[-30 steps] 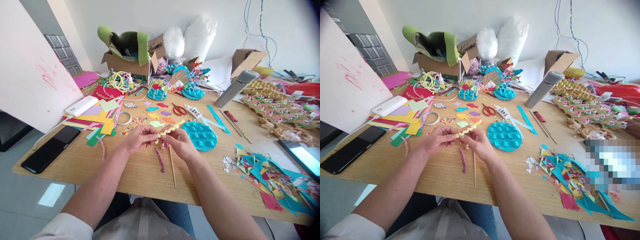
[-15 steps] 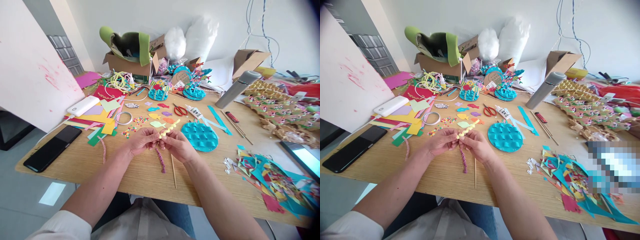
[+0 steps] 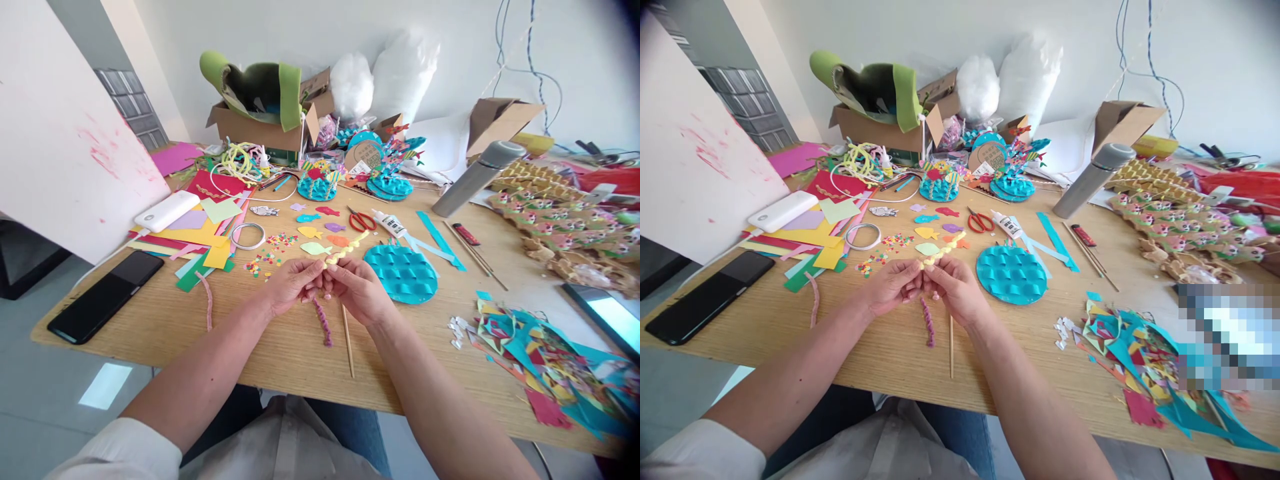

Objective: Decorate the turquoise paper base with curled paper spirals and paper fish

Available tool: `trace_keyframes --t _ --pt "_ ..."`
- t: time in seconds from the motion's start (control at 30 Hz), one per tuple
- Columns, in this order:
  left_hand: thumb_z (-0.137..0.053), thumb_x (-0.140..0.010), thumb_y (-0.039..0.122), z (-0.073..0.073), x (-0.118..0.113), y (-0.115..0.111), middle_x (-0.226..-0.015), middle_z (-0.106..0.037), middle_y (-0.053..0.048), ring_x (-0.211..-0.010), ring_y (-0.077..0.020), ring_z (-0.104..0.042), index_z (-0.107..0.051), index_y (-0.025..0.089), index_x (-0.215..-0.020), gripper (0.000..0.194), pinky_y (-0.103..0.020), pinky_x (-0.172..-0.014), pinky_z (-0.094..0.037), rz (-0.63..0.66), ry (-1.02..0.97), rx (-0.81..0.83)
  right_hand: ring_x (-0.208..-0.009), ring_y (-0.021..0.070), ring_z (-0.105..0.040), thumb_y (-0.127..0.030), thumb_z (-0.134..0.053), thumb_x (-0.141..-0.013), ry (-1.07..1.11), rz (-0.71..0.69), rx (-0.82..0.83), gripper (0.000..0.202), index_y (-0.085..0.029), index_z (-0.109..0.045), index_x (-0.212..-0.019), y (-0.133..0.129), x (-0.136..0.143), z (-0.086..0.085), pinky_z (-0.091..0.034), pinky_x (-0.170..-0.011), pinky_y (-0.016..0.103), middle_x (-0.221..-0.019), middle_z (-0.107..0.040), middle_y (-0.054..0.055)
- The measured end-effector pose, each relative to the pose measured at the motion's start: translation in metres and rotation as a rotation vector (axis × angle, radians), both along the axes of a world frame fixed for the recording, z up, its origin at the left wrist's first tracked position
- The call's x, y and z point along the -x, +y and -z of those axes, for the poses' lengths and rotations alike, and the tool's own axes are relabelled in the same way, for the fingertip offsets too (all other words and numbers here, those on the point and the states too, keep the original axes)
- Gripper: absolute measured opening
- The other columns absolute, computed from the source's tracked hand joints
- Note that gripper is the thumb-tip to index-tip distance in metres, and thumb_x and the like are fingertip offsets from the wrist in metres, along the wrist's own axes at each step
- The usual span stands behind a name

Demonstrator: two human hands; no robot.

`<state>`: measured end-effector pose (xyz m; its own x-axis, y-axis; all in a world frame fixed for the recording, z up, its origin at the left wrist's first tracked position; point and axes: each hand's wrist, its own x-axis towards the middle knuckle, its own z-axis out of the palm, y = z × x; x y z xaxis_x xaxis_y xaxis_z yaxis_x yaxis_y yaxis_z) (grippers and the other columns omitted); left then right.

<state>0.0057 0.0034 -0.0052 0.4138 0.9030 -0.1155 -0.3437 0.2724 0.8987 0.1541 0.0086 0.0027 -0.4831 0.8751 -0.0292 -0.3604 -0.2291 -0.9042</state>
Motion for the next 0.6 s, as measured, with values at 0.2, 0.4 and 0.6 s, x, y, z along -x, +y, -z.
trace_keyframes --t 0.2,0.4,0.6 --pt "-0.072 -0.065 0.063 0.004 -0.004 -0.001 -0.055 -0.056 0.001 -0.039 -0.0038 -0.045 -0.048 0.013 -0.054 0.056 -0.016 -0.034 -0.026 -0.011 0.003 0.014 -0.048 0.0085 -0.048 -0.039 -0.074 -0.074 -0.030 0.004 -0.004 0.028 -0.015 -0.061 -0.067 0.000 0.000 0.000 -0.037 -0.047 0.022 -0.055 -0.056 -0.001" --pt "-0.072 -0.063 0.064 0.010 -0.009 0.000 -0.053 -0.054 0.003 -0.037 -0.0038 -0.044 -0.047 0.014 -0.055 0.057 -0.016 -0.033 -0.026 -0.023 -0.011 0.033 -0.048 0.0086 -0.048 -0.039 -0.076 -0.071 -0.033 0.007 0.041 0.030 -0.016 -0.059 -0.065 0.002 0.000 0.001 -0.037 -0.045 0.022 -0.055 -0.055 -0.002" --pt "-0.068 -0.068 0.064 0.013 -0.010 0.002 -0.052 -0.049 0.004 -0.036 -0.0044 -0.044 -0.047 0.015 -0.056 0.055 -0.016 -0.032 -0.025 -0.051 0.005 0.041 -0.047 0.0086 -0.048 -0.038 -0.076 -0.070 -0.028 0.037 0.093 0.030 -0.016 -0.057 -0.064 0.005 0.000 0.004 -0.037 -0.043 0.021 -0.055 -0.055 -0.002"
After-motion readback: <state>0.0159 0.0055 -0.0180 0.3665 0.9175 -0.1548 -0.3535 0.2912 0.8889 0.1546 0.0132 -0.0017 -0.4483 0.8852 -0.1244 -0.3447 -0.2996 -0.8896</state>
